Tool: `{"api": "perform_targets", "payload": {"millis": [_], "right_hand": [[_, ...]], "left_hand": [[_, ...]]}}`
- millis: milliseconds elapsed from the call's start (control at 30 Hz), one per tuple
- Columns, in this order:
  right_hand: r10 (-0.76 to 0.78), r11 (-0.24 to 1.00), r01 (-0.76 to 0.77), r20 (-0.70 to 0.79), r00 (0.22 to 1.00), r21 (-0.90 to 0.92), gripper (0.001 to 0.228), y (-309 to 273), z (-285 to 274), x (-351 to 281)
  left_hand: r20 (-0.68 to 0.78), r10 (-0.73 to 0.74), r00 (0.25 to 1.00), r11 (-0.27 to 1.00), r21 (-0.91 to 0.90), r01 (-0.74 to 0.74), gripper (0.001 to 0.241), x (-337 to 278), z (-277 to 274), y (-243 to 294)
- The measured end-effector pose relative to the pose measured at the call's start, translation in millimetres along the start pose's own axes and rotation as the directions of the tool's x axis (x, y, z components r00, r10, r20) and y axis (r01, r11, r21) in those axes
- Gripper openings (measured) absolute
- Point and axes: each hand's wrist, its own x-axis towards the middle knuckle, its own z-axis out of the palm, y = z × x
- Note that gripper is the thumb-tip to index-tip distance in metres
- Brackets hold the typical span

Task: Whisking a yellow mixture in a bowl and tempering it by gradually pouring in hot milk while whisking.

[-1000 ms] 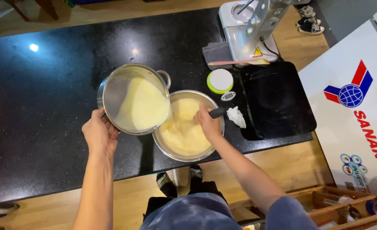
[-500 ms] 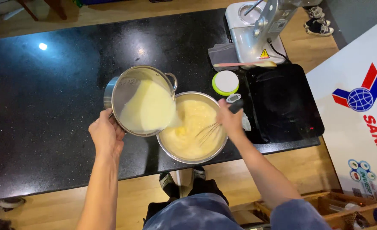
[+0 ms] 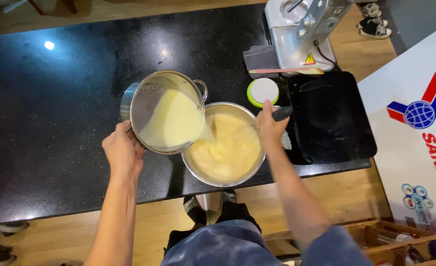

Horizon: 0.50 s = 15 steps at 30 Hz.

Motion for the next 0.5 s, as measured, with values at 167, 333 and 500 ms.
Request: {"api": "perform_targets", "payload": {"millis": [167, 333, 500], "right_hand": [[-0.209, 0.955, 0.167, 0.154, 0.966, 0.246, 0.055, 47, 22, -28], [0.045, 0.998, -0.051, 0.186, 0.982, 0.029, 0.054, 16, -25, -16], [-0.196, 0.981, 0.196, -0.028, 0.98, -0.014, 0.054, 17, -4, -2]], "left_hand": [[-0.014, 0.018, 1.0, 0.999, 0.032, -0.018, 0.029, 6, -2, -7], [-0.015, 0.026, 1.0, 1.0, 0.013, -0.026, 0.029, 7, -1, -8], [-0.018, 0.023, 1.0, 0.999, 0.039, -0.022, 0.03, 1, 3, -8]]}}
